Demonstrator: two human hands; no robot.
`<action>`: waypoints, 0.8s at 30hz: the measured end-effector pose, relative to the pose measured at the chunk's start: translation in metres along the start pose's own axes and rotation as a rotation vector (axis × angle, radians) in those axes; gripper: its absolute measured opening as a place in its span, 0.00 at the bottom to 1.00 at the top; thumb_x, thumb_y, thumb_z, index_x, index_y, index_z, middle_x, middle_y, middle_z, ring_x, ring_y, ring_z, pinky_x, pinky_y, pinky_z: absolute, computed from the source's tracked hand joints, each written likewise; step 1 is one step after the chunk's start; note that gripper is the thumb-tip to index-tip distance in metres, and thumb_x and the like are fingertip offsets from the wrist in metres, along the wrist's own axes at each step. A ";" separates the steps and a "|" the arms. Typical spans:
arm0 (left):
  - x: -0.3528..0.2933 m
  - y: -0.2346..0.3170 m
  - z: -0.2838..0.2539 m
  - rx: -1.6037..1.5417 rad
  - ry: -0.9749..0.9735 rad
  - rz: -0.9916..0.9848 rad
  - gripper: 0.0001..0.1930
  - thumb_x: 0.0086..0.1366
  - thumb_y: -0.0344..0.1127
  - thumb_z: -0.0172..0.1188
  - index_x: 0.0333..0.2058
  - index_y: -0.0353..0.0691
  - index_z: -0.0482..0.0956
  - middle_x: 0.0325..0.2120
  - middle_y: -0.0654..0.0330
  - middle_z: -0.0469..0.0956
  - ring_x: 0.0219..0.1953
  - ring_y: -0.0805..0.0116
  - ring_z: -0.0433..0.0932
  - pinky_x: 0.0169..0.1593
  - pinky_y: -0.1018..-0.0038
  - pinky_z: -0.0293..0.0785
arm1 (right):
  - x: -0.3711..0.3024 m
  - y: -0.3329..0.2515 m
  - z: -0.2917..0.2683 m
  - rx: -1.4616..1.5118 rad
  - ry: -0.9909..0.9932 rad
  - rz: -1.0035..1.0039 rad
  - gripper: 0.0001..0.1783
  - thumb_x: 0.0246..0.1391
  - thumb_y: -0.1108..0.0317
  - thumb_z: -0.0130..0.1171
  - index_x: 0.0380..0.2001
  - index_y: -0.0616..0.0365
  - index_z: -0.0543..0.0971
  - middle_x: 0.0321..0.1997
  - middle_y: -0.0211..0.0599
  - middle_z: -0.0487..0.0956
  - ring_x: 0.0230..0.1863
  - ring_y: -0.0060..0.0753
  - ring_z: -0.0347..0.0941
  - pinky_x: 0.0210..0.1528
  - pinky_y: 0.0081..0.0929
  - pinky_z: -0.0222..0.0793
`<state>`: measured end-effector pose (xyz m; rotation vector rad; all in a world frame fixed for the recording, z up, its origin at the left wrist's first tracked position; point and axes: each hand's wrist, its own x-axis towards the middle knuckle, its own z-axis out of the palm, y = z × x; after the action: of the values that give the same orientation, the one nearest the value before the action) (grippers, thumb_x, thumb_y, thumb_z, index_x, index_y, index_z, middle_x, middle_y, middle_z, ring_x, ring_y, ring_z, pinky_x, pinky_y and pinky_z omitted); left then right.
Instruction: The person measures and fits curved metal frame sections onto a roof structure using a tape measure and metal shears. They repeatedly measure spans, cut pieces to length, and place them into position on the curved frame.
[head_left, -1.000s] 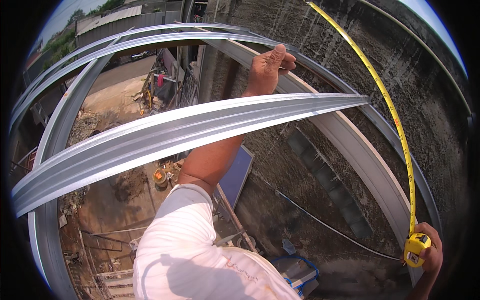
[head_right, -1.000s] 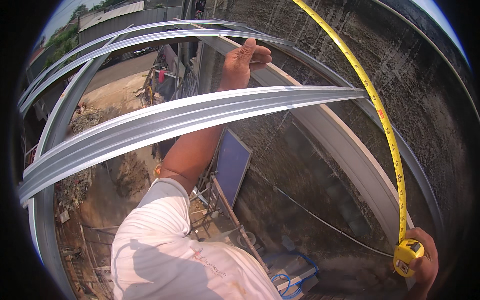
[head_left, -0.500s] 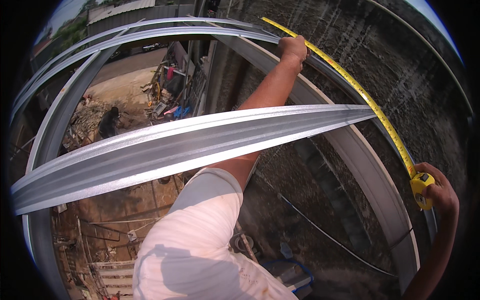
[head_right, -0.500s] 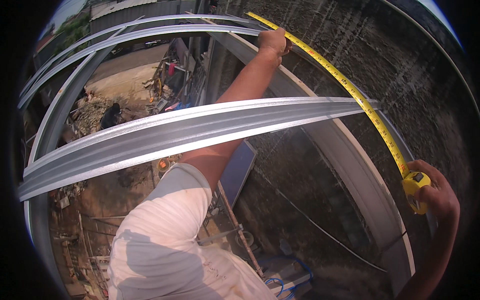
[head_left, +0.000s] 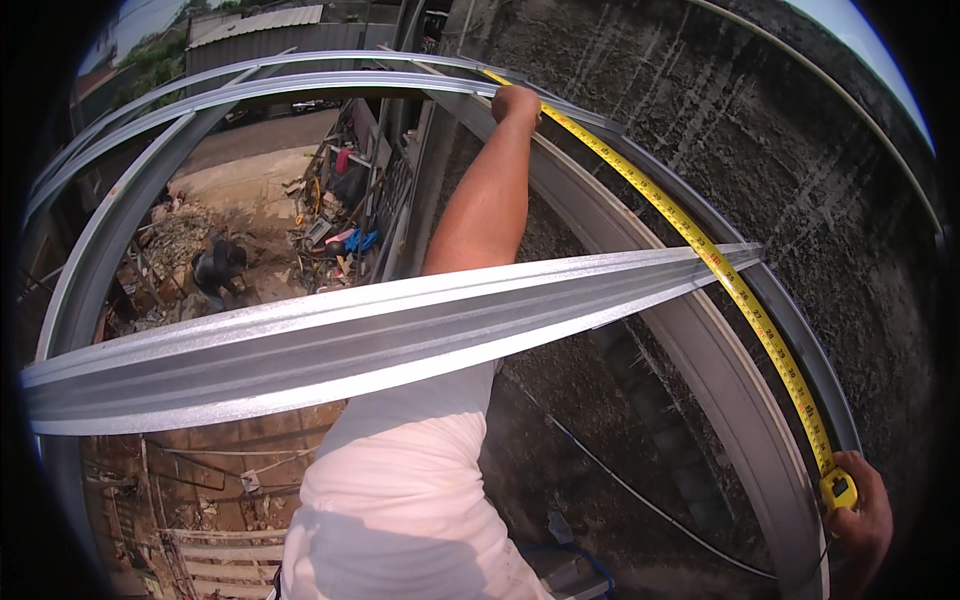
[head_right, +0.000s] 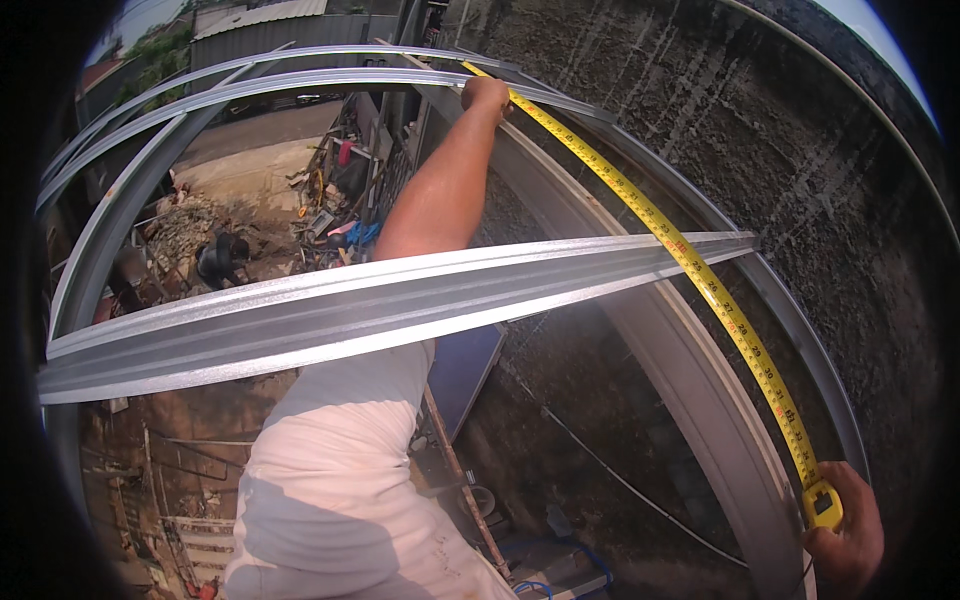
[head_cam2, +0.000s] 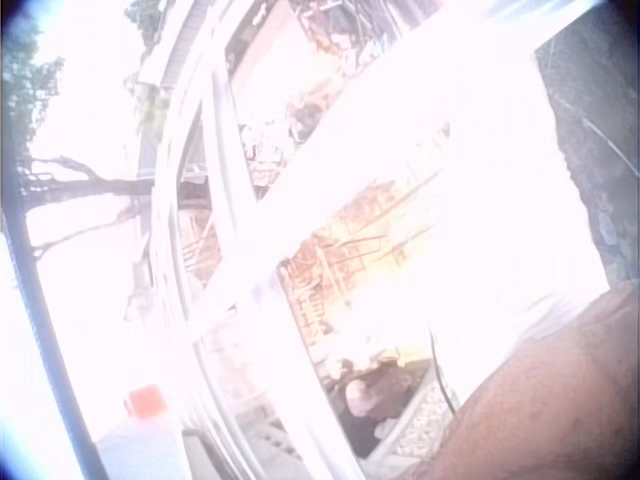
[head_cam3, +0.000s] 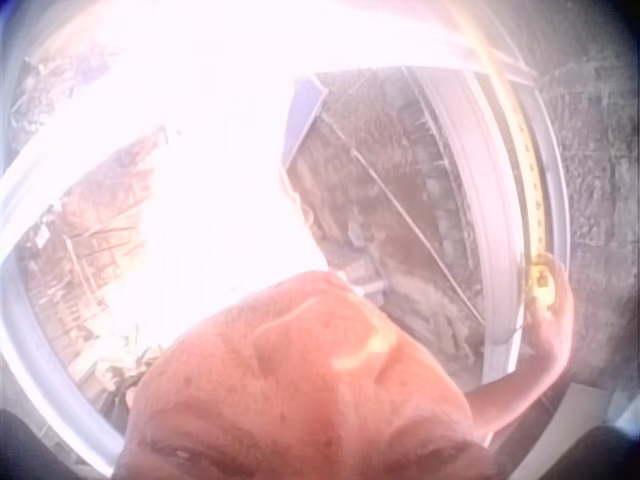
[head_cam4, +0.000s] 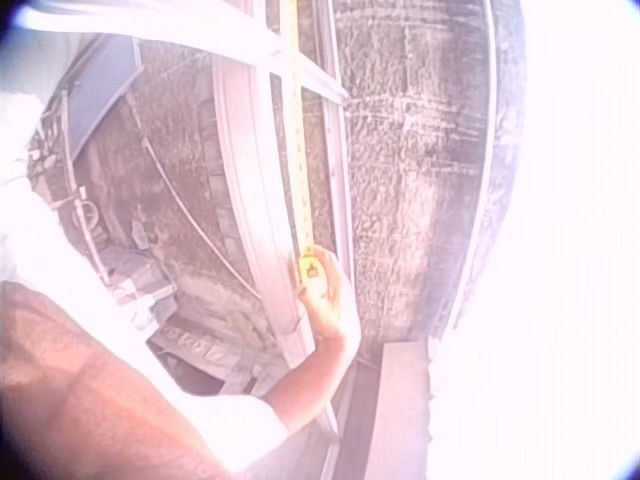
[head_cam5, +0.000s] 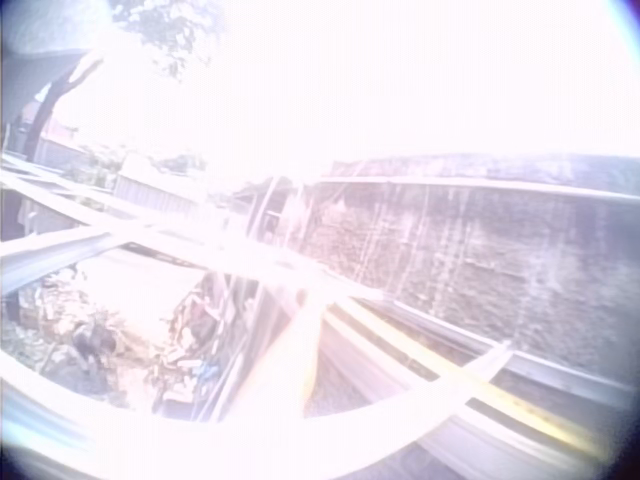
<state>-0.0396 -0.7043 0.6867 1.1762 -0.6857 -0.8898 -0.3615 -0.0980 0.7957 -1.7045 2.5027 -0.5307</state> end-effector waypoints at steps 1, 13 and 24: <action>0.007 0.002 -0.002 -0.011 0.011 -0.031 0.09 0.60 0.27 0.54 0.35 0.27 0.77 0.28 0.47 0.82 0.24 0.60 0.83 0.25 0.71 0.80 | 0.002 -0.001 0.001 0.021 0.002 -0.024 0.45 0.21 0.59 0.57 0.52 0.70 0.71 0.55 0.51 0.70 0.57 0.44 0.67 0.61 0.32 0.58; 0.059 -0.005 -0.004 0.160 -0.076 0.016 0.10 0.61 0.27 0.55 0.39 0.26 0.76 0.28 0.49 0.82 0.21 0.65 0.82 0.23 0.75 0.80 | 0.020 -0.017 0.009 0.021 0.020 -0.031 0.45 0.23 0.53 0.60 0.51 0.67 0.73 0.56 0.49 0.70 0.58 0.43 0.66 0.61 0.34 0.59; 0.057 -0.001 -0.019 0.227 -0.038 0.034 0.10 0.61 0.27 0.54 0.39 0.27 0.76 0.28 0.51 0.82 0.19 0.68 0.82 0.22 0.77 0.78 | 0.019 0.008 0.024 0.084 0.192 -0.043 0.44 0.16 0.59 0.55 0.49 0.65 0.75 0.56 0.53 0.71 0.59 0.48 0.66 0.62 0.37 0.60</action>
<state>0.0044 -0.7452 0.6811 1.3476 -0.8528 -0.8226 -0.3699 -0.1184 0.7736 -1.7581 2.5319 -0.8283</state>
